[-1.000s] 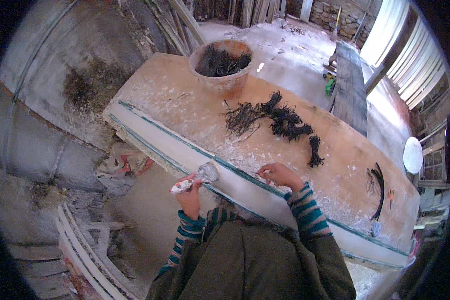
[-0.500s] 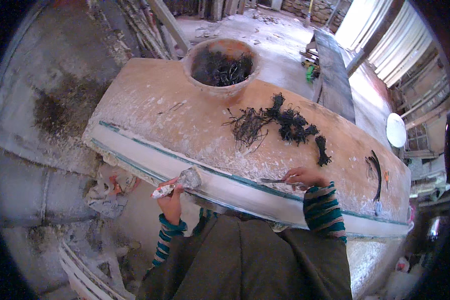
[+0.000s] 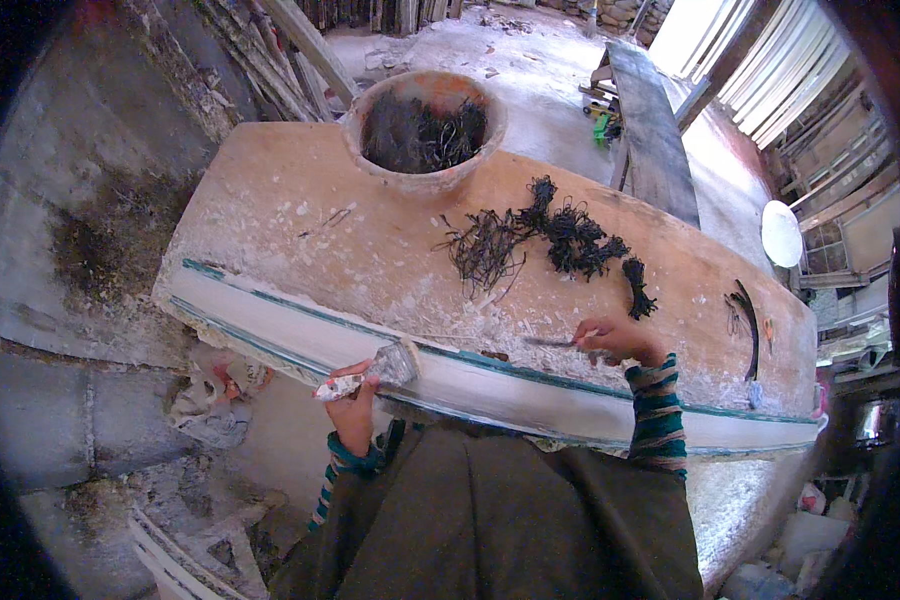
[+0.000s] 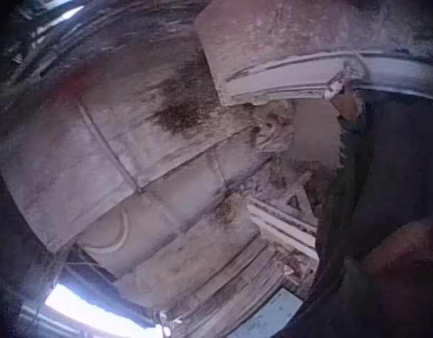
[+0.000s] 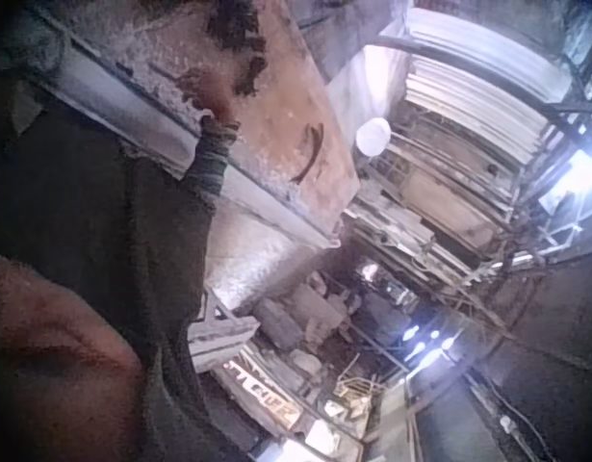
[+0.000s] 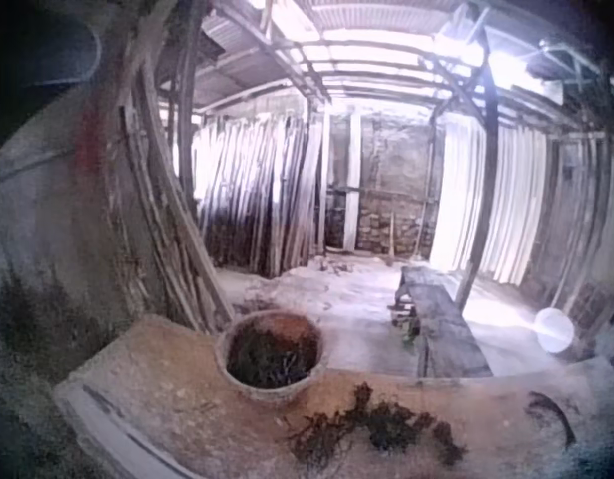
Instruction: The person applies a white paste along the edge of a large curved object using a small brush and a putty knife. The person repeatedly spreads and smooths the paste along the seam.
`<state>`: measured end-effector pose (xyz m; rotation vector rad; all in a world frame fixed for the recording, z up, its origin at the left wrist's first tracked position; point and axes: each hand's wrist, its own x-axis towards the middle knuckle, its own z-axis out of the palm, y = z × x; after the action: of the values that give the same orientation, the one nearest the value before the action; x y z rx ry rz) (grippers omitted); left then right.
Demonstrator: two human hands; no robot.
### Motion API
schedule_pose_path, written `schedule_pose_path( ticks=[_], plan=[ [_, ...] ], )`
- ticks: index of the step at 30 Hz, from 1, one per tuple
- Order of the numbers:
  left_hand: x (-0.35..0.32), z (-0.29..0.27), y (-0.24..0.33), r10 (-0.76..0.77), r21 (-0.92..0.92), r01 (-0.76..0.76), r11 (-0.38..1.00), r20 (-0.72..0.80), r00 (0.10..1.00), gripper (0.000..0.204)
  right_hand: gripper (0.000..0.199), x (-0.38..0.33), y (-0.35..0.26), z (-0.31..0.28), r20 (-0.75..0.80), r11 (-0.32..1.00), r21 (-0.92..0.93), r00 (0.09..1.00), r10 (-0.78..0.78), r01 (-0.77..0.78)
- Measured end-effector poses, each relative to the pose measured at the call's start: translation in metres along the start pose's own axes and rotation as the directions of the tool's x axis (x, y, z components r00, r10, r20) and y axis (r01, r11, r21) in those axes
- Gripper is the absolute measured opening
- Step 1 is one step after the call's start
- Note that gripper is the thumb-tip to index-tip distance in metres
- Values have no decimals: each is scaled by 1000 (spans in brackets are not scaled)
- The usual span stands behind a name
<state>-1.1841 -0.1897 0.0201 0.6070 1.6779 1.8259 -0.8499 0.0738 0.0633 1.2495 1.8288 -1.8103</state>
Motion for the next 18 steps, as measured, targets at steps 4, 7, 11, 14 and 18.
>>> schedule_pose_path(
  ticks=[4, 7, 11, 14, 18],
  plan=[
    [-8, 11, 8, 41, 47, -40, 998, -3, 999, 26, 17, 22, -13, 32, 103, 992, -125, 995, -5, 17],
    [-15, 10, 3, 17, 33, -16, 999, -33, 999, 27, 17, 11, -10, 15, 53, 997, 6, 996, -74, 74],
    [-19, 10, 1, 55, 30, -54, 998, -56, 997, 25, 18, -1, -20, 10, 62, 998, 8, 996, -69, 68],
    [-23, 17, 6, 27, -35, -30, 999, -81, 996, 24, 22, 13, -43, 39, 5, 940, -288, 982, -191, 185],
    [-31, 7, -1, 56, 25, -53, 998, -103, 993, 25, 28, 27, -51, 77, -6, 689, -633, 887, -461, 354]
  ],
)
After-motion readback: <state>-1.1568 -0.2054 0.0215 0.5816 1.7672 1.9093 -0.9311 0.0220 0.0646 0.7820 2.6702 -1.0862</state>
